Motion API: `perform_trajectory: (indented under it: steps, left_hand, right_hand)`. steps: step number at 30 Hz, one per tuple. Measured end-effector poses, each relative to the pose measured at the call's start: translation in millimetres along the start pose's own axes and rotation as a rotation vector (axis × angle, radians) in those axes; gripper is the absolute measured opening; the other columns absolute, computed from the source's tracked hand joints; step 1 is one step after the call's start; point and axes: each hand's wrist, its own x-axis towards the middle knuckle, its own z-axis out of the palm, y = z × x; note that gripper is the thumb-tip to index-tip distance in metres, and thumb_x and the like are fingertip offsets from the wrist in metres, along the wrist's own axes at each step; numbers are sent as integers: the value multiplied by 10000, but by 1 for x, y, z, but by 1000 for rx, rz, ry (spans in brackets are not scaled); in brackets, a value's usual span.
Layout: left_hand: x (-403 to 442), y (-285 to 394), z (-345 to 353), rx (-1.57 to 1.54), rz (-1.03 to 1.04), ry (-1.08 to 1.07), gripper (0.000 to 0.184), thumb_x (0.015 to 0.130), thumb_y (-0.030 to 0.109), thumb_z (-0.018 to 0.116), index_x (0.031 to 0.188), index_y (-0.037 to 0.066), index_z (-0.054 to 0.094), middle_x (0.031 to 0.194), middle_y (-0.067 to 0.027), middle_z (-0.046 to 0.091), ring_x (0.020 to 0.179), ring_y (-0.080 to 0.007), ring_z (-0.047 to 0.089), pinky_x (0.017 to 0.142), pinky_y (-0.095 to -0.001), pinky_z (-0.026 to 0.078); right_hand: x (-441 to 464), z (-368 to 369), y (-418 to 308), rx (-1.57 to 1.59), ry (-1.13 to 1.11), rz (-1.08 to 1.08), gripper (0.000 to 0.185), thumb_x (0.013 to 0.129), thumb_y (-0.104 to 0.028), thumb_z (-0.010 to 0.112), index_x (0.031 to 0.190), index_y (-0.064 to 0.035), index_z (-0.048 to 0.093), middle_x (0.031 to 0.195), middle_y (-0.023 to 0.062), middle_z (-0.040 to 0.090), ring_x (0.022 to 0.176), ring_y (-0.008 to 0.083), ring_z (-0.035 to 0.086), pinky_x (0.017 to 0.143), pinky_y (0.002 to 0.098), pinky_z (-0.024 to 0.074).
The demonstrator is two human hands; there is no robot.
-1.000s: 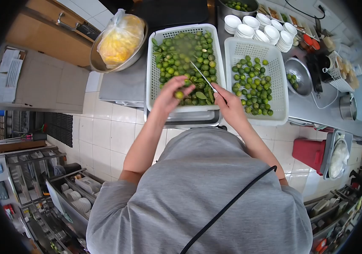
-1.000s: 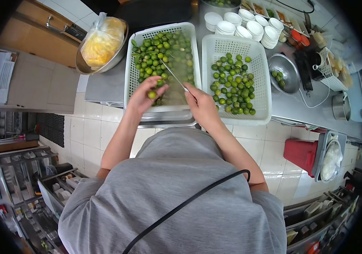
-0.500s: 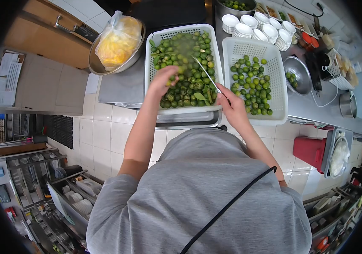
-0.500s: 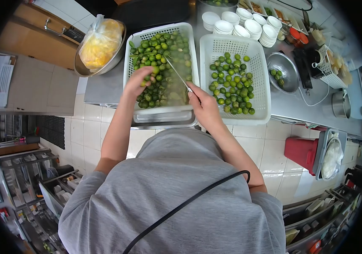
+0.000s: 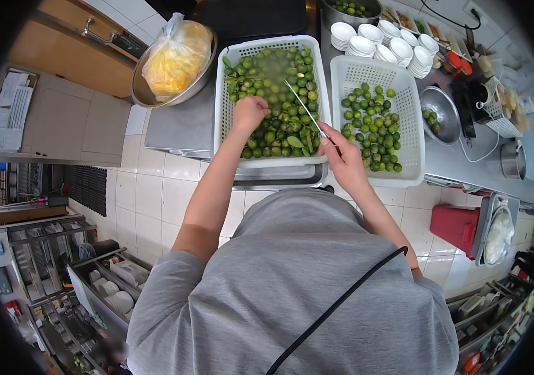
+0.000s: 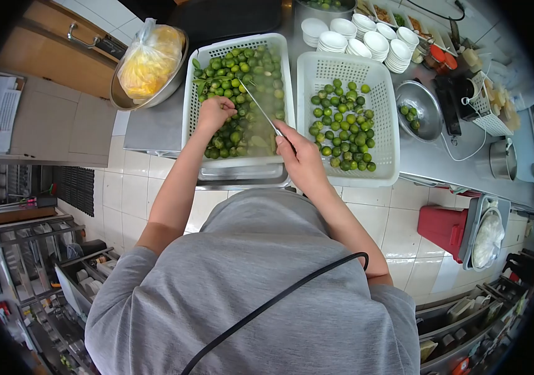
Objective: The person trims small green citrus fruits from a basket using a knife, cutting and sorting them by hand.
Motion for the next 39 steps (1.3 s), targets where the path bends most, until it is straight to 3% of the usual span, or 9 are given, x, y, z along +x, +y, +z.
perform_trajectory:
  steps: [5, 9, 11, 14, 20, 31, 34, 36, 39]
  left_hand:
    - [-4, -7, 19, 458, 245, 115, 303, 610, 161, 723, 878, 45, 641, 771, -123, 603, 747, -261, 598, 676, -347, 473]
    - [-15, 11, -16, 63, 146, -30, 317, 686, 118, 678, 988, 53, 609, 828, -97, 589, 696, -201, 573, 644, -298, 477]
    - [-28, 15, -30, -985, -37, -268, 354, 757, 52, 607, 1103, 26, 534, 875, -95, 578, 672, -142, 547, 591, -223, 459]
    - [-50, 26, -43, -1407, -33, -360, 392, 799, 7, 539, 1179, -6, 445, 958, -122, 562, 731, -133, 572, 615, -184, 479]
    - [-69, 35, -42, -1602, -103, -275, 378, 813, 6, 504, 1177, -35, 409, 1044, -179, 532, 887, -198, 585, 788, -222, 507]
    - [-60, 8, -48, -1742, -199, -99, 210, 820, 113, 555, 995, -2, 540, 975, -138, 532, 901, -228, 566, 720, -281, 525]
    - [-55, -2, -39, -990, -248, -231, 209, 760, 119, 626, 945, 35, 579, 955, -98, 542, 860, -203, 570, 680, -309, 504]
    - [-61, 3, -23, 6, 232, -159, 250, 682, 119, 684, 909, 55, 601, 907, -72, 551, 804, -180, 571, 669, -323, 471]
    - [-68, 5, -1, 264, 257, -98, 288, 642, 112, 692, 904, 38, 598, 833, -75, 542, 774, -179, 562, 704, -296, 453]
  right_hand:
    - [1, -1, 4, 37, 9, 16, 300, 860, -134, 483, 1151, -70, 508, 683, 98, 572, 608, 136, 534, 603, 254, 435]
    - [0, -6, 1, 19, 28, 5, 301, 859, -131, 482, 1153, -74, 510, 666, 93, 568, 606, 124, 532, 598, 249, 433]
    - [0, -7, 1, 25, 25, 20, 301, 859, -132, 482, 1154, -76, 510, 658, 90, 564, 604, 120, 529, 595, 247, 431]
    - [1, -6, -1, 33, 29, 14, 301, 858, -133, 486, 1151, -72, 510, 653, 85, 561, 599, 121, 525, 592, 241, 427]
    - [2, 5, -6, -9, -43, -27, 303, 853, -132, 493, 1143, -46, 511, 666, 86, 563, 602, 122, 516, 591, 241, 425]
    - [0, 5, -2, 63, -52, -4, 330, 877, -141, 455, 1203, -101, 486, 661, -20, 513, 520, 31, 386, 489, 177, 337]
    - [0, 4, -1, 50, -48, -3, 333, 878, -142, 455, 1209, -107, 481, 659, -23, 515, 504, 26, 384, 468, 175, 334]
    - [0, 6, 2, 28, -40, -44, 335, 879, -144, 454, 1211, -109, 479, 658, -24, 515, 497, 26, 383, 462, 174, 334]
    - [0, 6, 3, 25, -41, -58, 337, 880, -144, 452, 1214, -109, 475, 657, -25, 517, 491, 26, 382, 456, 174, 334]
